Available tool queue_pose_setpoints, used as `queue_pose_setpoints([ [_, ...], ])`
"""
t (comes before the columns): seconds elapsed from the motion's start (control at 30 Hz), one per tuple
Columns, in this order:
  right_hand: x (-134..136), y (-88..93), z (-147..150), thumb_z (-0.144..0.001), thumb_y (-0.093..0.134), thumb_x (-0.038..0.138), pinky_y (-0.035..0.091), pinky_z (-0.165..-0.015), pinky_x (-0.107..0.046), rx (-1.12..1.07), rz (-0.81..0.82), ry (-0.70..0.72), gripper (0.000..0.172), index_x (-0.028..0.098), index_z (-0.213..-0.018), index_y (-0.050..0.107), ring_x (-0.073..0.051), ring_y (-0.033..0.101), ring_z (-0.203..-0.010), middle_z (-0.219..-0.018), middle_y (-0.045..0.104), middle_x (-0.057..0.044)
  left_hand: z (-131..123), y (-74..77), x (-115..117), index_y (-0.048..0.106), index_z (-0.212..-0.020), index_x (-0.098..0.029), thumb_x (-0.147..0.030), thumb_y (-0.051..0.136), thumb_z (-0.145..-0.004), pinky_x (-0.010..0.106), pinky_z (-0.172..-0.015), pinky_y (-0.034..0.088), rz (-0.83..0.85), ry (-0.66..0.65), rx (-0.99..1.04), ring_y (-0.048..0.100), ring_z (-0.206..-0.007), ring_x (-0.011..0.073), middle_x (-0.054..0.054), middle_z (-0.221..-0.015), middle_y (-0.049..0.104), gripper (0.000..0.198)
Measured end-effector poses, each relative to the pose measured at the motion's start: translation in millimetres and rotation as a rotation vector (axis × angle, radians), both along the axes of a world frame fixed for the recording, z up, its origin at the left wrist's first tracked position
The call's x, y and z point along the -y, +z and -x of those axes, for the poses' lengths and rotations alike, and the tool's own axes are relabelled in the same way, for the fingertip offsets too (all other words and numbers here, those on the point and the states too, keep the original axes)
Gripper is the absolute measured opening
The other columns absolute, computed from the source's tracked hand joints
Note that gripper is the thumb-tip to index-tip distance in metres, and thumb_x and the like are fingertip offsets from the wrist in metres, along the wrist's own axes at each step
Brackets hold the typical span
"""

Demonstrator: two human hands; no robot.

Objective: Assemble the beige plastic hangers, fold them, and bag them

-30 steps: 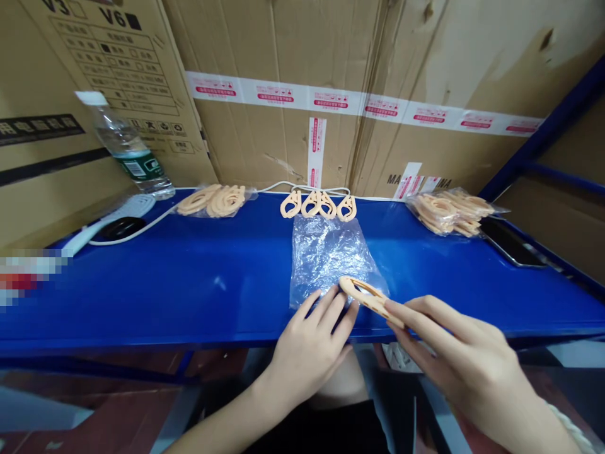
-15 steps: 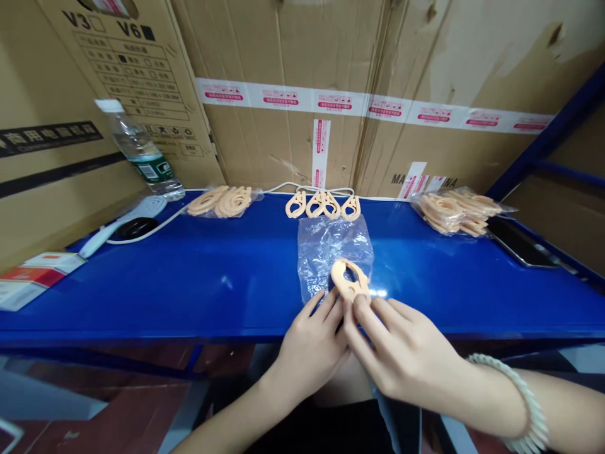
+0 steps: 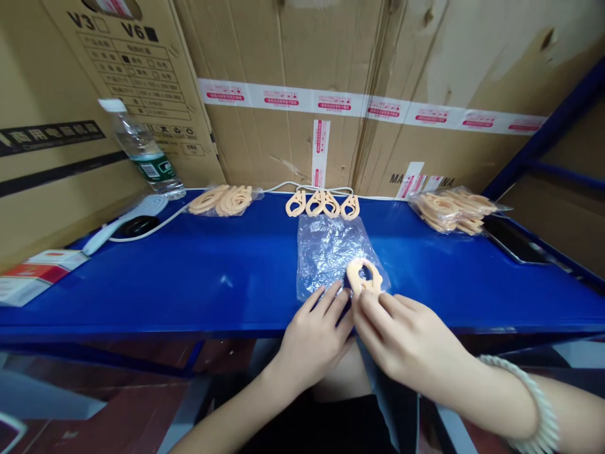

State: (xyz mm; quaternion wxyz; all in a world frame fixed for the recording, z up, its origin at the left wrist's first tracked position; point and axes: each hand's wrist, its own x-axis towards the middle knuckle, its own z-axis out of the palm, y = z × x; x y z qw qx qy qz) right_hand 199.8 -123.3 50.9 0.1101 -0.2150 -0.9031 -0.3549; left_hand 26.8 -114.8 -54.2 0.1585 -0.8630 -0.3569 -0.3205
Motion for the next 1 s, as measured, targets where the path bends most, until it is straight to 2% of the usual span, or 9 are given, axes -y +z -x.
queue_pose_setpoints([
  [0.2,-46,-23.4,5,-0.087,0.053,-0.002,0.049,-0.053,-0.033,0.038,0.007,-0.065,0.022,0.01,-0.08,0.07,-0.022,0.06,-0.065,-0.081,0.065,-0.013,0,2.6,1,0.062,-0.131,-0.011,-0.033,0.06,-0.095,0.047,-0.107,0.052,0.0,0.011,-0.039,0.061,-0.127,0.034,0.019,-0.132,0.066,0.043],
  [0.37,-78,-22.7,8,-0.088,0.057,-0.001,0.046,-0.054,-0.033,0.105,0.023,-0.136,0.024,0.013,-0.07,0.066,-0.029,0.061,-0.089,-0.094,0.066,-0.016,1,6.2,2,0.054,-0.142,-0.013,-0.034,0.062,-0.094,0.047,-0.11,0.048,0.043,0.03,-0.086,0.058,-0.13,0.0327,0.015,-0.136,0.064,0.053],
  [0.47,-90,-19.4,4,-0.093,0.053,0.002,0.045,-0.057,-0.032,0.129,0.052,-0.128,0.021,0.013,-0.082,0.067,-0.028,0.06,-0.092,-0.099,0.066,-0.016,2,5.7,2,0.052,-0.145,-0.013,-0.036,0.061,-0.095,0.046,-0.111,0.047,0.044,0.038,-0.1,0.056,-0.133,0.0322,0.014,-0.138,0.063,0.055],
  [0.6,-111,-2.0,-11,-0.092,0.063,0.014,0.047,-0.065,-0.031,-0.055,0.343,-0.095,0.002,0.014,-0.094,0.063,-0.026,0.059,-0.095,-0.103,0.065,-0.014,2,4.5,2,0.051,-0.146,-0.013,-0.038,0.06,-0.096,0.045,-0.112,0.046,0.05,0.043,-0.118,0.054,-0.135,0.0321,0.013,-0.14,0.062,0.056],
  [0.7,-148,15.5,-24,-0.096,0.061,0.028,0.05,-0.071,-0.031,-0.275,0.657,0.006,0.011,0.017,-0.094,0.059,-0.02,0.059,-0.081,-0.093,0.066,-0.007,2,3.9,2,0.051,-0.146,-0.013,-0.038,0.061,-0.096,0.045,-0.112,0.046,0.054,0.041,-0.113,0.055,-0.134,0.032,0.013,-0.14,0.063,0.056],
  [0.77,-183,19.8,-30,-0.096,0.051,0.018,0.051,-0.082,-0.036,-0.359,0.575,-0.063,0.015,0.013,-0.105,0.062,-0.024,0.061,-0.09,-0.099,0.068,-0.012,2,3.5,2,0.05,-0.145,-0.013,-0.036,0.062,-0.095,0.045,-0.112,0.046,0.047,0.037,-0.104,0.055,-0.134,0.0319,0.013,-0.14,0.063,0.056],
  [0.87,-239,9.6,-35,-0.086,0.045,0.0,0.045,-0.1,-0.046,-0.205,0.446,-0.333,0.055,0.008,-0.139,0.052,-0.033,0.054,-0.123,-0.134,0.062,-0.02,1,3.6,2,0.05,-0.145,-0.012,-0.035,0.065,-0.093,0.046,-0.112,0.046,0.026,0.046,-0.085,0.051,-0.137,0.0328,0.013,-0.143,0.06,0.059],
  [0.93,-267,-3.0,-36,-0.079,0.048,-0.003,0.043,-0.105,-0.049,-0.043,0.499,-0.456,0.077,0.011,-0.154,0.038,-0.035,0.043,-0.139,-0.154,0.047,-0.018,0,4.3,2,0.05,-0.146,-0.011,-0.036,0.066,-0.093,0.047,-0.113,0.045,0.016,0.053,-0.081,0.049,-0.139,0.0333,0.013,-0.146,0.058,0.06],
  [1.0,-284,-13.4,-36,-0.076,0.052,-0.003,0.043,-0.107,-0.047,0.02,0.536,-0.479,0.083,0.017,-0.155,0.039,-0.034,0.04,-0.142,-0.158,0.043,-0.014,1,5.7,3,0.05,-0.146,-0.011,-0.038,0.064,-0.094,0.049,-0.114,0.043,0.015,0.052,-0.079,0.048,-0.14,0.033,0.013,-0.146,0.057,0.06],
])
